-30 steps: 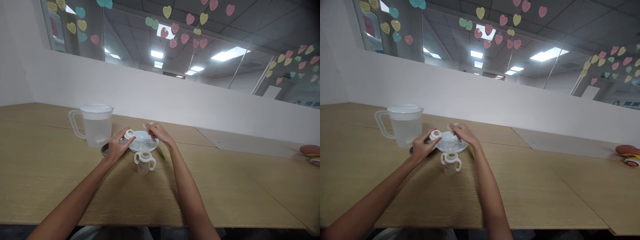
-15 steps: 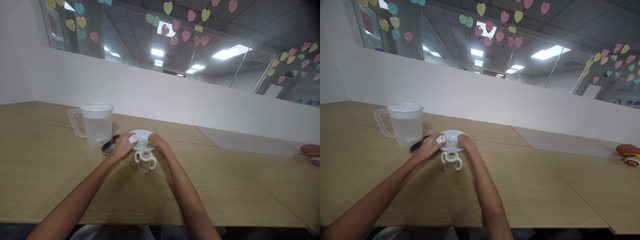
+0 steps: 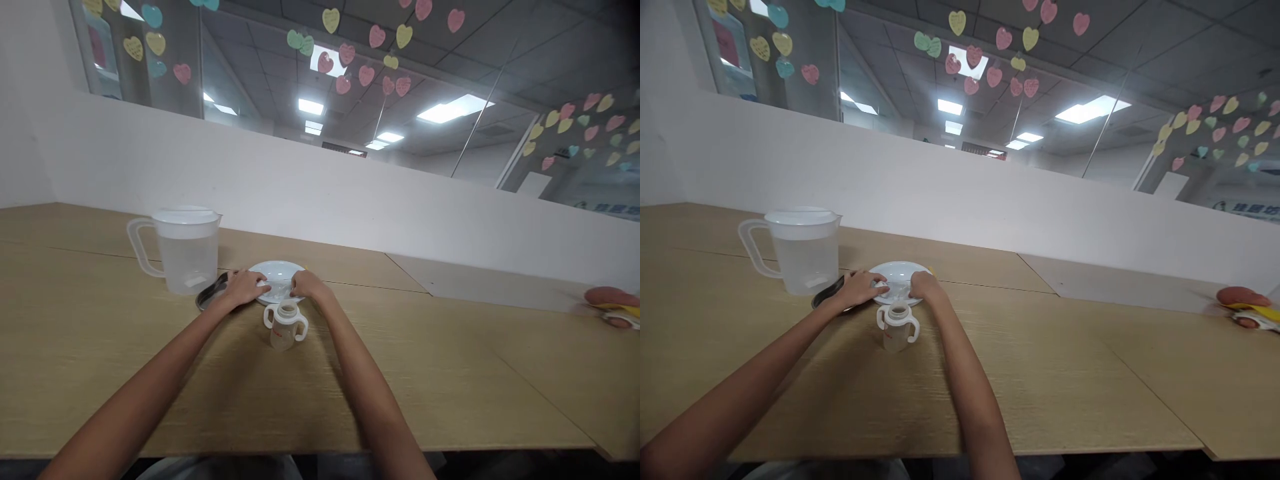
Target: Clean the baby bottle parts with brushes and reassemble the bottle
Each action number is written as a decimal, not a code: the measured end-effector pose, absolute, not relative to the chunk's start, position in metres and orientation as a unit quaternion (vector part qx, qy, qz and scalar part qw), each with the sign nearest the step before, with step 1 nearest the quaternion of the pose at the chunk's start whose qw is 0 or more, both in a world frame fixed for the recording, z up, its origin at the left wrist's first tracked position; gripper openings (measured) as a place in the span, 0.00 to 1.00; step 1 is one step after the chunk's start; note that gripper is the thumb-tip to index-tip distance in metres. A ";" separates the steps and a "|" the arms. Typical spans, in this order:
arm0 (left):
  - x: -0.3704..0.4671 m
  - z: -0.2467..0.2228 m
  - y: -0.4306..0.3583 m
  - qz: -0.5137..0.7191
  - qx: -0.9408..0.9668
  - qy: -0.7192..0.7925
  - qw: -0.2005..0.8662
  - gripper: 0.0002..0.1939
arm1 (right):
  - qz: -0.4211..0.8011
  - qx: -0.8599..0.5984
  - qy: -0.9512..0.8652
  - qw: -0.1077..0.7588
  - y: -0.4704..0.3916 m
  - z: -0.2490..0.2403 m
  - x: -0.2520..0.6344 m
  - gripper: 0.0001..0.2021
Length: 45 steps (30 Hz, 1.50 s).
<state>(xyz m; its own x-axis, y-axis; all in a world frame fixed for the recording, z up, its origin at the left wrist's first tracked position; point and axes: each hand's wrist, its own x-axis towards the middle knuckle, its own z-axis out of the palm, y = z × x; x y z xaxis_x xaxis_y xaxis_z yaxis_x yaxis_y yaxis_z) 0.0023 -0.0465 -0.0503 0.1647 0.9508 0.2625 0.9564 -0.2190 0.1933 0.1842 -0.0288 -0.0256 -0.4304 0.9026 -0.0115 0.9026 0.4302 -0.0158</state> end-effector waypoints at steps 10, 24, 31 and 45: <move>0.007 -0.038 -0.015 -0.067 -0.797 -0.600 -0.026 0.07 | -0.011 0.558 0.830 0.015 -0.026 -0.029 0.180 0.12; -0.073 -0.033 -0.066 -0.587 -0.502 -0.562 0.297 0.18 | -0.022 0.551 0.834 0.001 -0.024 -0.033 0.178 0.11; -0.090 -0.068 -0.060 -0.605 -0.442 -0.621 0.232 0.42 | -0.047 0.481 0.873 -0.064 -0.056 0.012 0.190 0.15; -0.097 -0.081 -0.047 -0.574 -0.455 -0.649 0.206 0.48 | -0.106 0.445 0.888 0.037 -0.107 0.031 0.172 0.37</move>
